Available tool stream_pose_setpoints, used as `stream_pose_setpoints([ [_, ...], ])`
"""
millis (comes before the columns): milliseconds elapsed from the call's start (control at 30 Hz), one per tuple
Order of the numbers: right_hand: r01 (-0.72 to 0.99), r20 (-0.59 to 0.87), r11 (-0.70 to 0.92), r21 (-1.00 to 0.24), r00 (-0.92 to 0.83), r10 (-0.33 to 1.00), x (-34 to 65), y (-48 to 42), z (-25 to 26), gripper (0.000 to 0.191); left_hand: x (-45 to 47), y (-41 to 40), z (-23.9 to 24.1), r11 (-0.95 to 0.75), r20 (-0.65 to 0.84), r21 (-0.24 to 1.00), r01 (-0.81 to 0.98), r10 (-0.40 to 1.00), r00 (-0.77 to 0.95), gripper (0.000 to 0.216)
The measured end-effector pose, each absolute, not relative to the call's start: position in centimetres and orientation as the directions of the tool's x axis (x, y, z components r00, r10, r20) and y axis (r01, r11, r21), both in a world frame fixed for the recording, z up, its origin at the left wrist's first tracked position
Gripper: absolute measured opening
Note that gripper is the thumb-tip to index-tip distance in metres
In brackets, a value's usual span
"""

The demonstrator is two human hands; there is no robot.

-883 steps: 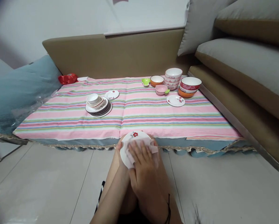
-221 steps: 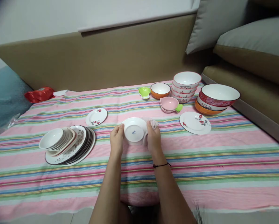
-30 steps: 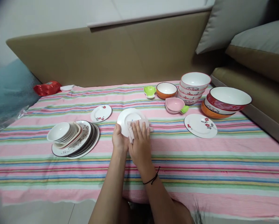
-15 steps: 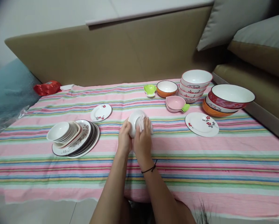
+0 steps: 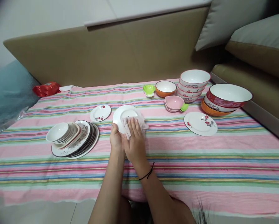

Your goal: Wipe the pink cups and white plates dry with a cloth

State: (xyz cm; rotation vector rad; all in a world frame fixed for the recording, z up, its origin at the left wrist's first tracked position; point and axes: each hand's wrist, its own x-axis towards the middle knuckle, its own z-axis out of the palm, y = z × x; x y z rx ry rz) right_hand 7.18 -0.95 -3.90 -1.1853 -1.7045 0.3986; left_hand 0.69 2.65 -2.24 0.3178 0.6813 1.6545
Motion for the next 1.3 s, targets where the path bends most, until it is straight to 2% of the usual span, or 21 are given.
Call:
stream_pose_setpoints([
  [167,0.523,0.496,0.331,-0.785,0.213,0.842,7.6,0.3,-4.6,0.059,1.2,2.7,-2.2,-0.103,-0.087,0.681,-0.725,0.971,-0.221,0.04],
  [233,0.491,0.505,0.335,-0.804,0.268,0.82,8.5,0.9,-4.4,0.057,1.3,2.6,-2.1,-0.102,-0.047,0.739,-0.666,0.978,-0.202,0.036],
  [300,0.5,0.562,0.391,-0.773,0.252,0.788,9.3,1.2,-3.9,0.053,1.4,2.4,-2.1,-0.071,-0.021,0.785,-0.615,0.99,-0.141,0.035],
  [400,0.56,0.642,0.49,-0.669,0.102,0.76,9.8,1.0,-3.0,0.048,1.6,2.1,-2.2,-0.004,-0.049,0.794,-0.607,0.996,-0.071,0.03],
  [467,0.588,0.639,0.52,-0.62,-0.006,0.769,9.7,0.7,-2.7,0.047,1.8,1.9,-2.2,0.047,-0.119,0.748,-0.662,0.991,-0.064,0.026],
  [533,0.607,0.618,0.534,-0.588,-0.089,0.781,9.5,0.5,-2.7,0.047,1.9,1.8,-2.0,0.108,-0.198,0.652,-0.751,0.98,-0.031,0.027],
  [667,0.623,0.585,0.584,-0.52,-0.238,0.775,9.0,-0.1,-2.9,0.05,1.6,1.9,-1.3,0.182,-0.289,0.448,-0.875,0.956,0.051,0.046],
  [833,0.63,0.541,0.618,-0.471,-0.348,0.766,8.9,-0.8,-2.7,0.048,0.4,1.9,-1.2,0.172,-0.386,0.39,-0.904,0.922,0.009,0.052],
  [1000,0.645,0.499,0.61,-0.461,-0.38,0.779,9.1,-1.0,-2.8,0.049,-0.5,2.1,-1.6,0.101,-0.388,0.383,-0.918,0.92,-0.06,0.056],
  [1167,0.672,0.508,0.559,-0.485,-0.304,0.806,9.3,-0.8,-3.5,0.052,-0.9,2.9,-0.9,-0.069,-0.385,0.384,-0.921,0.894,-0.228,0.051],
  [1300,0.628,0.518,0.425,-0.652,-0.041,0.855,9.8,0.3,-4.0,0.054,-0.3,2.9,-0.8,-0.055,-0.306,0.504,-0.862,0.922,-0.237,0.043],
])
